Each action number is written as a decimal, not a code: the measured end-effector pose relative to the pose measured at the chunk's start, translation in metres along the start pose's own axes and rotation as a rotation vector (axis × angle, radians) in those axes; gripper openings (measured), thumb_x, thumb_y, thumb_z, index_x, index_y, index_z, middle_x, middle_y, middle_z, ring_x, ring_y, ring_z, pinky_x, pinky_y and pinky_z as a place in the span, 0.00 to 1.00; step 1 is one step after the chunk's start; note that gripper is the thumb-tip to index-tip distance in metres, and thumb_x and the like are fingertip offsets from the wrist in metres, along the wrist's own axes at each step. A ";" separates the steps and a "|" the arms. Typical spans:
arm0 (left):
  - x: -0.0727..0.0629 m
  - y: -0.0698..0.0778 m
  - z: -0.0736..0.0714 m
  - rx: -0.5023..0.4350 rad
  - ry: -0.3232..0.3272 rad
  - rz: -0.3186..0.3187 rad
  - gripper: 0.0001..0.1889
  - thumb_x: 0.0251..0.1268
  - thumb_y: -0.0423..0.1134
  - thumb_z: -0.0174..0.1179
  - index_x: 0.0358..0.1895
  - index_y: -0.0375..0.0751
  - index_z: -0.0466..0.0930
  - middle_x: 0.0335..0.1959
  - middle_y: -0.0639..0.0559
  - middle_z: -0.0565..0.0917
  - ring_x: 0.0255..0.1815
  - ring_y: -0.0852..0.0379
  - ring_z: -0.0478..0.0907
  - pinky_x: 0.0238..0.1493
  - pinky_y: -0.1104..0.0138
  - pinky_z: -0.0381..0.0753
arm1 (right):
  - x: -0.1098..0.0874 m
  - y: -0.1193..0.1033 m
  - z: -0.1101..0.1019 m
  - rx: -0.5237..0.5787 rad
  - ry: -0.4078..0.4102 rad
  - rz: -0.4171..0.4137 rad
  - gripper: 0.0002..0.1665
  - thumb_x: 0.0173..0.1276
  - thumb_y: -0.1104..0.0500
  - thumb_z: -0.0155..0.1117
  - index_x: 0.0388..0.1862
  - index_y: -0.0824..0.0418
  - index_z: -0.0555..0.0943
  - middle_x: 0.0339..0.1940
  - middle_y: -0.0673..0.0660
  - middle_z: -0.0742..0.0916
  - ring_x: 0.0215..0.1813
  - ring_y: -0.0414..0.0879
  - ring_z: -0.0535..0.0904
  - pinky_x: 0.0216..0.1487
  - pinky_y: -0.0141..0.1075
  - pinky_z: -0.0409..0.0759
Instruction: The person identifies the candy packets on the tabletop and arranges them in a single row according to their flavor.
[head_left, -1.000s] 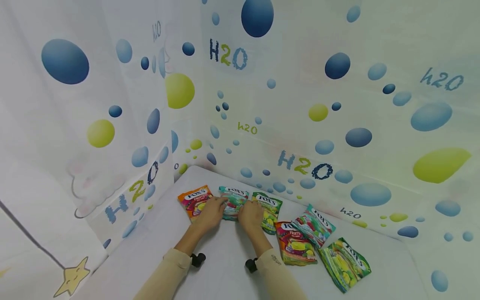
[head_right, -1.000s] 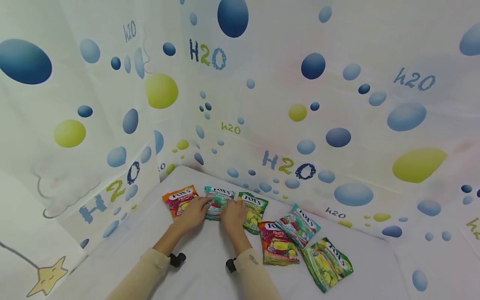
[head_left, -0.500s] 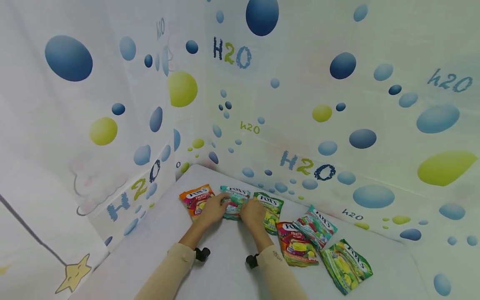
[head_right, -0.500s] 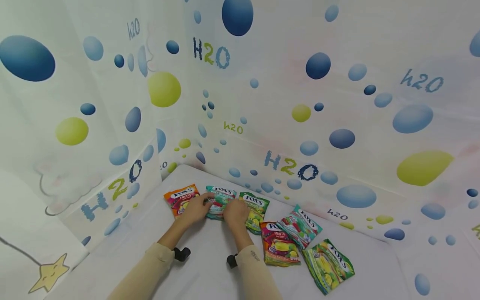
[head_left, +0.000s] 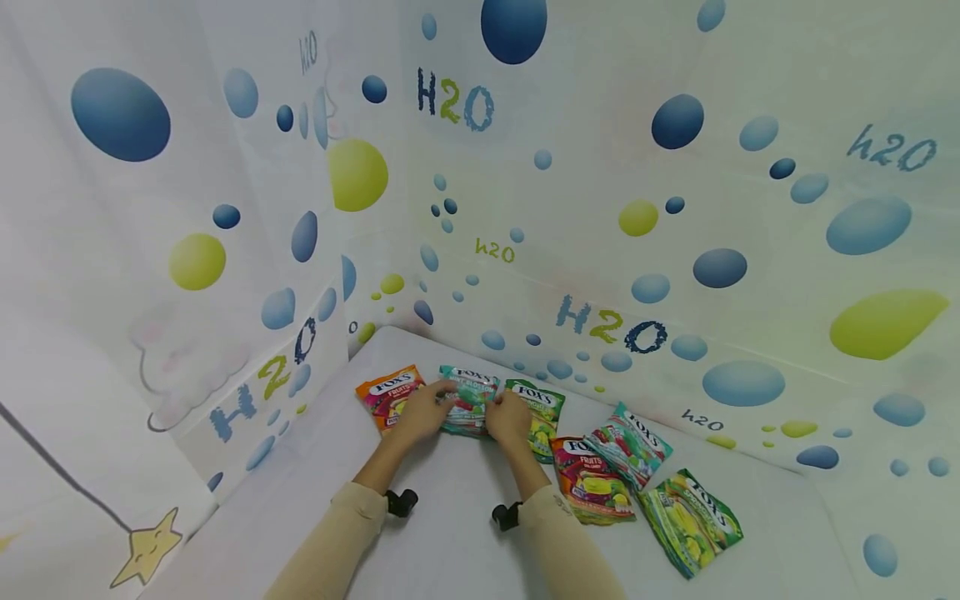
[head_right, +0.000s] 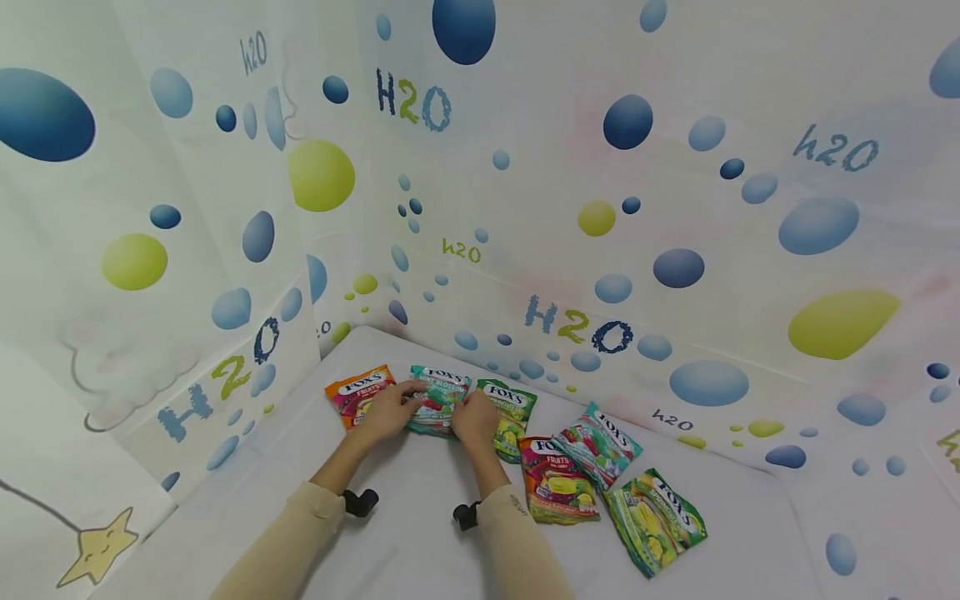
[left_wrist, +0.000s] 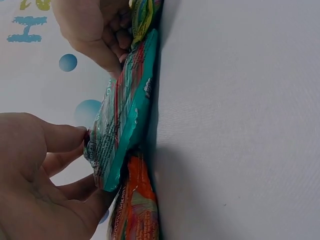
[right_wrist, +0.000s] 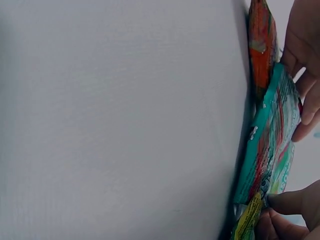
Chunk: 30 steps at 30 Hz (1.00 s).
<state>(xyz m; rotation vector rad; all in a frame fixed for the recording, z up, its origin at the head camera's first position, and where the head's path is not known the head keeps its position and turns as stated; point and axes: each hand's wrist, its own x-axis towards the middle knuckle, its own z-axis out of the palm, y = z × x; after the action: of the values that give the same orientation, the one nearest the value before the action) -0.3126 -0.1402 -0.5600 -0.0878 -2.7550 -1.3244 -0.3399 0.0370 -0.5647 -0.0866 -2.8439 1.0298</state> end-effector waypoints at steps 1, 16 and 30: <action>0.000 -0.001 0.000 -0.005 -0.001 -0.005 0.16 0.79 0.41 0.59 0.64 0.46 0.83 0.66 0.40 0.82 0.69 0.38 0.76 0.65 0.42 0.74 | -0.001 0.000 0.000 0.017 0.004 0.003 0.12 0.73 0.57 0.69 0.32 0.64 0.86 0.35 0.59 0.89 0.37 0.54 0.83 0.42 0.49 0.82; -0.003 0.002 -0.014 -0.070 0.014 -0.016 0.17 0.80 0.40 0.57 0.66 0.45 0.82 0.67 0.41 0.81 0.71 0.39 0.74 0.68 0.42 0.72 | -0.006 -0.011 -0.006 0.194 0.053 -0.012 0.12 0.72 0.59 0.70 0.46 0.67 0.90 0.35 0.57 0.89 0.37 0.49 0.82 0.41 0.43 0.82; -0.015 0.010 -0.028 -0.077 0.015 -0.039 0.17 0.80 0.41 0.57 0.66 0.48 0.82 0.70 0.41 0.78 0.59 0.43 0.77 0.54 0.49 0.77 | -0.017 -0.018 -0.017 0.219 0.035 -0.021 0.12 0.70 0.57 0.73 0.45 0.65 0.90 0.34 0.55 0.89 0.37 0.47 0.81 0.40 0.41 0.80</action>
<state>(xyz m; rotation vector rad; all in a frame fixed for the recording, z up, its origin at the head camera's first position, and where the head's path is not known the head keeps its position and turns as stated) -0.2951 -0.1564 -0.5367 -0.0293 -2.7069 -1.4345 -0.3209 0.0325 -0.5422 -0.0537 -2.6751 1.3122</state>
